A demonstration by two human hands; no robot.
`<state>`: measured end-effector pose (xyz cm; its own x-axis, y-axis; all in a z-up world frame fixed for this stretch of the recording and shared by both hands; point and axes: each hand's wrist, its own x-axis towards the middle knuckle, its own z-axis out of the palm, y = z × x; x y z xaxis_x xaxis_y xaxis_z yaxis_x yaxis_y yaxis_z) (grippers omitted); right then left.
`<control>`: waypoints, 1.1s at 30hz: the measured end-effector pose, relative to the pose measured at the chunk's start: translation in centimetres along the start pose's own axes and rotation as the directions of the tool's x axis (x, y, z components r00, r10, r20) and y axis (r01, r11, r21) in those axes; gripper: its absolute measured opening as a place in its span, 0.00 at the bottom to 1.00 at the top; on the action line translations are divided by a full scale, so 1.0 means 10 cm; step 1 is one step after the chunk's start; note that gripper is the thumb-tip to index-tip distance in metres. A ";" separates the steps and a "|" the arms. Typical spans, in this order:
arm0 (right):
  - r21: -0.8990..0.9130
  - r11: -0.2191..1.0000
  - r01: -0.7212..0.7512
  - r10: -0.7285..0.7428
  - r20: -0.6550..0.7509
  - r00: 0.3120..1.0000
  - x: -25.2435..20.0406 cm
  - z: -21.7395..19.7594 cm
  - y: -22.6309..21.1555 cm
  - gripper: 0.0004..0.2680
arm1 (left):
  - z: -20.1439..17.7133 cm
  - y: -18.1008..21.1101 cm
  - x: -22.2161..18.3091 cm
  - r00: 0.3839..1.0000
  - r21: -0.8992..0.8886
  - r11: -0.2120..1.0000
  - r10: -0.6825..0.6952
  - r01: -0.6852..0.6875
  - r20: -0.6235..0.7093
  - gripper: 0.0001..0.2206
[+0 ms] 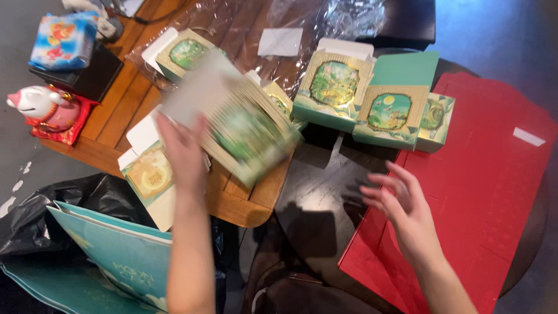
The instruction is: The person assembles green decorative boxes by folding the cardboard flaps and inserting white inner dividers, then arranges the completed boxes on a wooden table.
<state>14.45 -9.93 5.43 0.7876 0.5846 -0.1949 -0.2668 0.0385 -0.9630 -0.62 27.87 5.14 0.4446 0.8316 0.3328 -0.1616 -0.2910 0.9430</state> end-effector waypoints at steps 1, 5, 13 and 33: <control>-0.047 0.999 0.026 -0.026 0.007 1.000 0.14 0.05 -0.09 0.22 | -0.10 -0.01 0.34 0.997 -0.258 0.966 0.036 -0.018 0.065 0.27; -0.049 0.999 0.012 -0.013 -0.032 0.999 0.57 0.36 -0.40 0.22 | -0.16 0.03 1.36 0.996 -0.595 0.800 -0.040 0.076 0.074 0.24; -0.057 0.866 0.497 -0.477 0.205 0.854 0.23 0.78 -0.52 0.29 | 0.34 0.40 0.18 0.922 -0.455 0.858 -0.053 0.239 0.385 0.23; -0.680 0.733 -0.022 -0.260 -0.311 0.914 1.34 -0.63 -0.10 0.36 | -0.13 -0.01 0.98 0.976 0.548 0.829 0.193 -0.110 -0.097 0.37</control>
<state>28.78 -7.26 2.58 0.9620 0.2726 0.0143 0.1641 -0.5356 -0.8284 2.65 36.66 8.32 0.3176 0.8014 0.5068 0.2997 -0.5920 0.7482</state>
